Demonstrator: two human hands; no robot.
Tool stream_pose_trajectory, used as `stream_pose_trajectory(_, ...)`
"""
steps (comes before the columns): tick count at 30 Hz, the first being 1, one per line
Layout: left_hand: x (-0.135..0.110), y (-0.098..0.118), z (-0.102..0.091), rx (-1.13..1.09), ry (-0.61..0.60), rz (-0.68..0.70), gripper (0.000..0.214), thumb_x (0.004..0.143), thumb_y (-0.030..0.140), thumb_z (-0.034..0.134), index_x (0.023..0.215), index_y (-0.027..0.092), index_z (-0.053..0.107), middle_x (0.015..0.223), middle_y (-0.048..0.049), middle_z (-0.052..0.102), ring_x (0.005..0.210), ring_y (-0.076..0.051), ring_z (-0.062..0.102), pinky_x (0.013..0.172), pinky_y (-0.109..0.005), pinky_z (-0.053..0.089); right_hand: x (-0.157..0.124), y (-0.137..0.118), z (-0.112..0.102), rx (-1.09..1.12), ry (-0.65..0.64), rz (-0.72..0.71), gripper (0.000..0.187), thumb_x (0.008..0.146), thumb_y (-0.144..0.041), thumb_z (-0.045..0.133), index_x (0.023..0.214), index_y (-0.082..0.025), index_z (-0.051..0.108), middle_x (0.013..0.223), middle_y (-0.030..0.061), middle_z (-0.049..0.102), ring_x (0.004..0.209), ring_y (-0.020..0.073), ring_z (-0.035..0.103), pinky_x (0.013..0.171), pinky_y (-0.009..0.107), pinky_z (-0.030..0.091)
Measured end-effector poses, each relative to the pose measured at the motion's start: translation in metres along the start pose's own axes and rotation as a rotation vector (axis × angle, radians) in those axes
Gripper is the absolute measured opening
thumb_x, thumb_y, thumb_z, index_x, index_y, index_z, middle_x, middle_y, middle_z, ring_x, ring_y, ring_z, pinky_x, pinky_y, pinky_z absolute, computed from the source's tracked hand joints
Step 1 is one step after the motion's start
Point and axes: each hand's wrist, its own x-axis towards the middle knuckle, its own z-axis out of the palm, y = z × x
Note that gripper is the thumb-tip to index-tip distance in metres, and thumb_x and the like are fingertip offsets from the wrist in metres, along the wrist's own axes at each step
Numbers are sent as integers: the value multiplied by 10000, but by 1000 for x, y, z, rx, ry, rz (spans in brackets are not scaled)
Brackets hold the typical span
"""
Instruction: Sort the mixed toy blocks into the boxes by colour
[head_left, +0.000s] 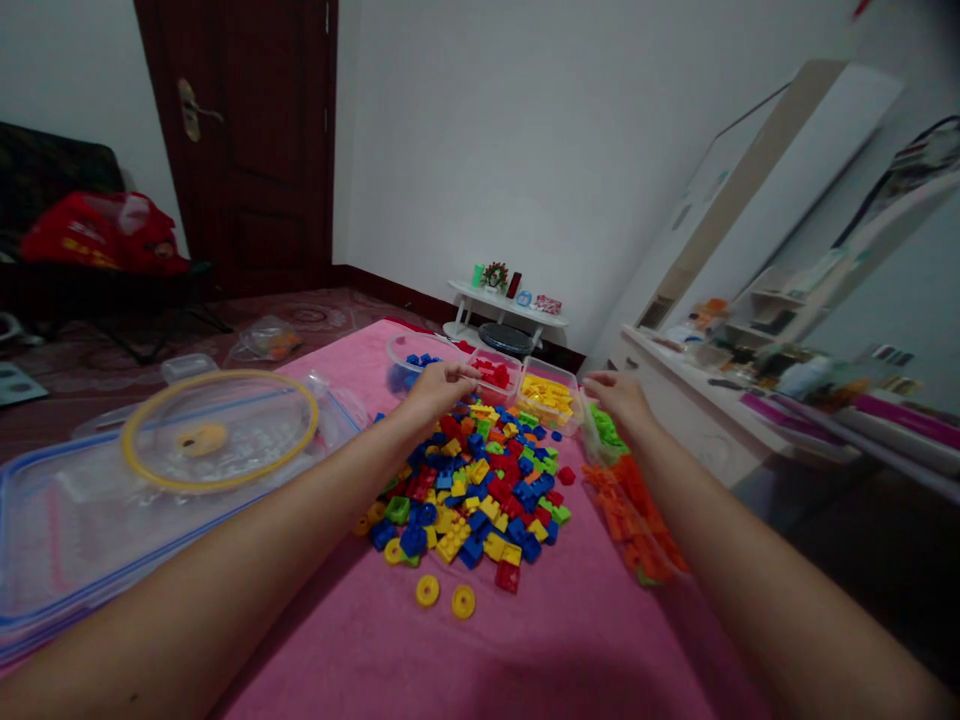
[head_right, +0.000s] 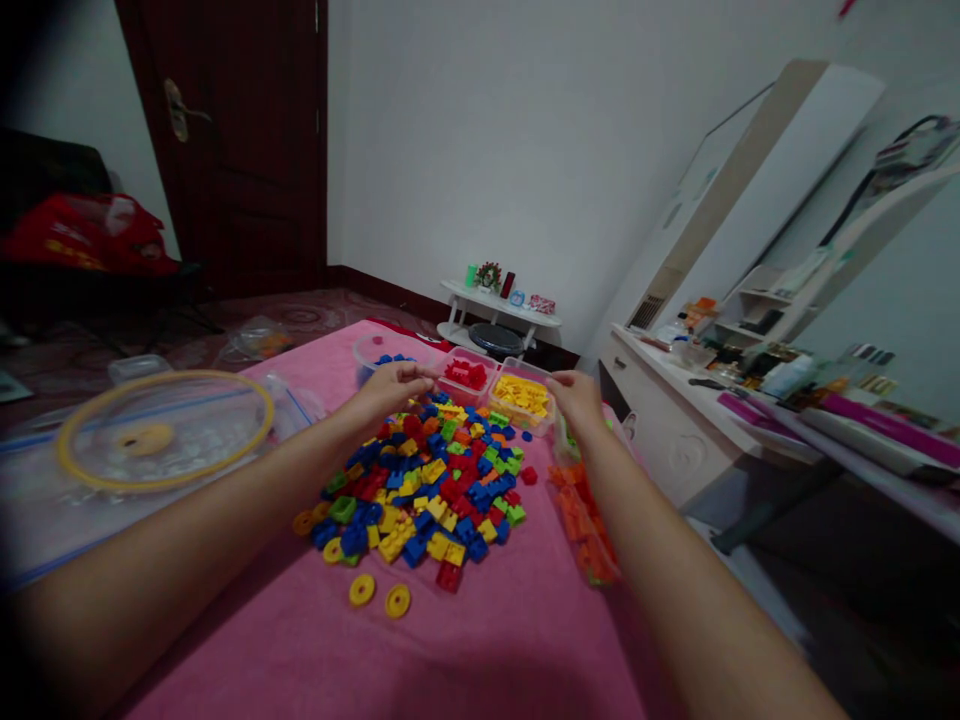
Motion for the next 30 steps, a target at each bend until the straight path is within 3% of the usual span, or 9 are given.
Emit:
stream_pose_trajectory(1,2,-1,-2,17,13,19,208,701,157,581,902,116,614,724,-19,644,578,-83,567,532,-192,465,-10,-3,16,-37,-89,-64,181,619,-171,672,797,-151,695,809,39,686,815,179,624,747,277,488)
stream_pose_trajectory(3,7,-3,-8,68,38,59,232,708,178,572,925,113,619,746,-33,659,602,-95,581,542,-197,467,-31,-6,49,-293,-400,-408,214,675,-146,598,859,-152,708,862,45,700,812,172,627,768,292,489)
stream_pose_trajectory(6,18,-11,-17,225,101,148,258,713,218,573,938,110,638,819,-62,689,683,-130,620,579,-213,479,-54,-1,91,-575,-482,-734,425,659,-19,494,994,-180,699,988,49,696,936,183,615,868,302,452)
stream_pose_trajectory(8,24,-17,-24,376,158,226,254,721,227,566,927,110,656,865,-73,700,757,-152,637,647,-233,495,-60,6,110,-689,-513,-807,526,645,12,474,1088,-198,666,1125,51,655,1076,198,563,945,313,408)
stream_pose_trajectory(12,29,-29,-32,748,182,272,295,750,207,528,998,147,677,980,-71,699,920,-179,632,827,-274,482,-59,19,127,-777,-644,-797,634,634,-13,523,1235,-211,566,1317,68,526,1179,229,493,981,336,378)
stream_pose_trajectory(16,19,-32,-29,1063,123,244,361,752,167,499,1070,190,671,1100,-75,666,1079,-217,577,933,-310,430,-62,18,121,-810,-653,-764,587,655,-106,583,1235,-194,551,1242,84,578,1114,232,534,924,307,402)
stream_pose_trajectory(22,4,-25,-19,1357,99,184,369,746,132,488,1061,191,671,1052,-108,663,1041,-260,578,857,-343,471,-84,13,103,-887,-603,-621,304,739,-146,507,1003,-186,652,939,65,683,841,182,614,698,250,412)
stream_pose_trajectory(30,-2,-20,-18,1481,51,62,294,783,161,496,1022,159,666,1065,-134,641,995,-267,601,814,-372,497,-103,31,96,-861,-515,-601,217,682,-169,572,877,-196,664,857,43,654,825,166,581,665,235,366)
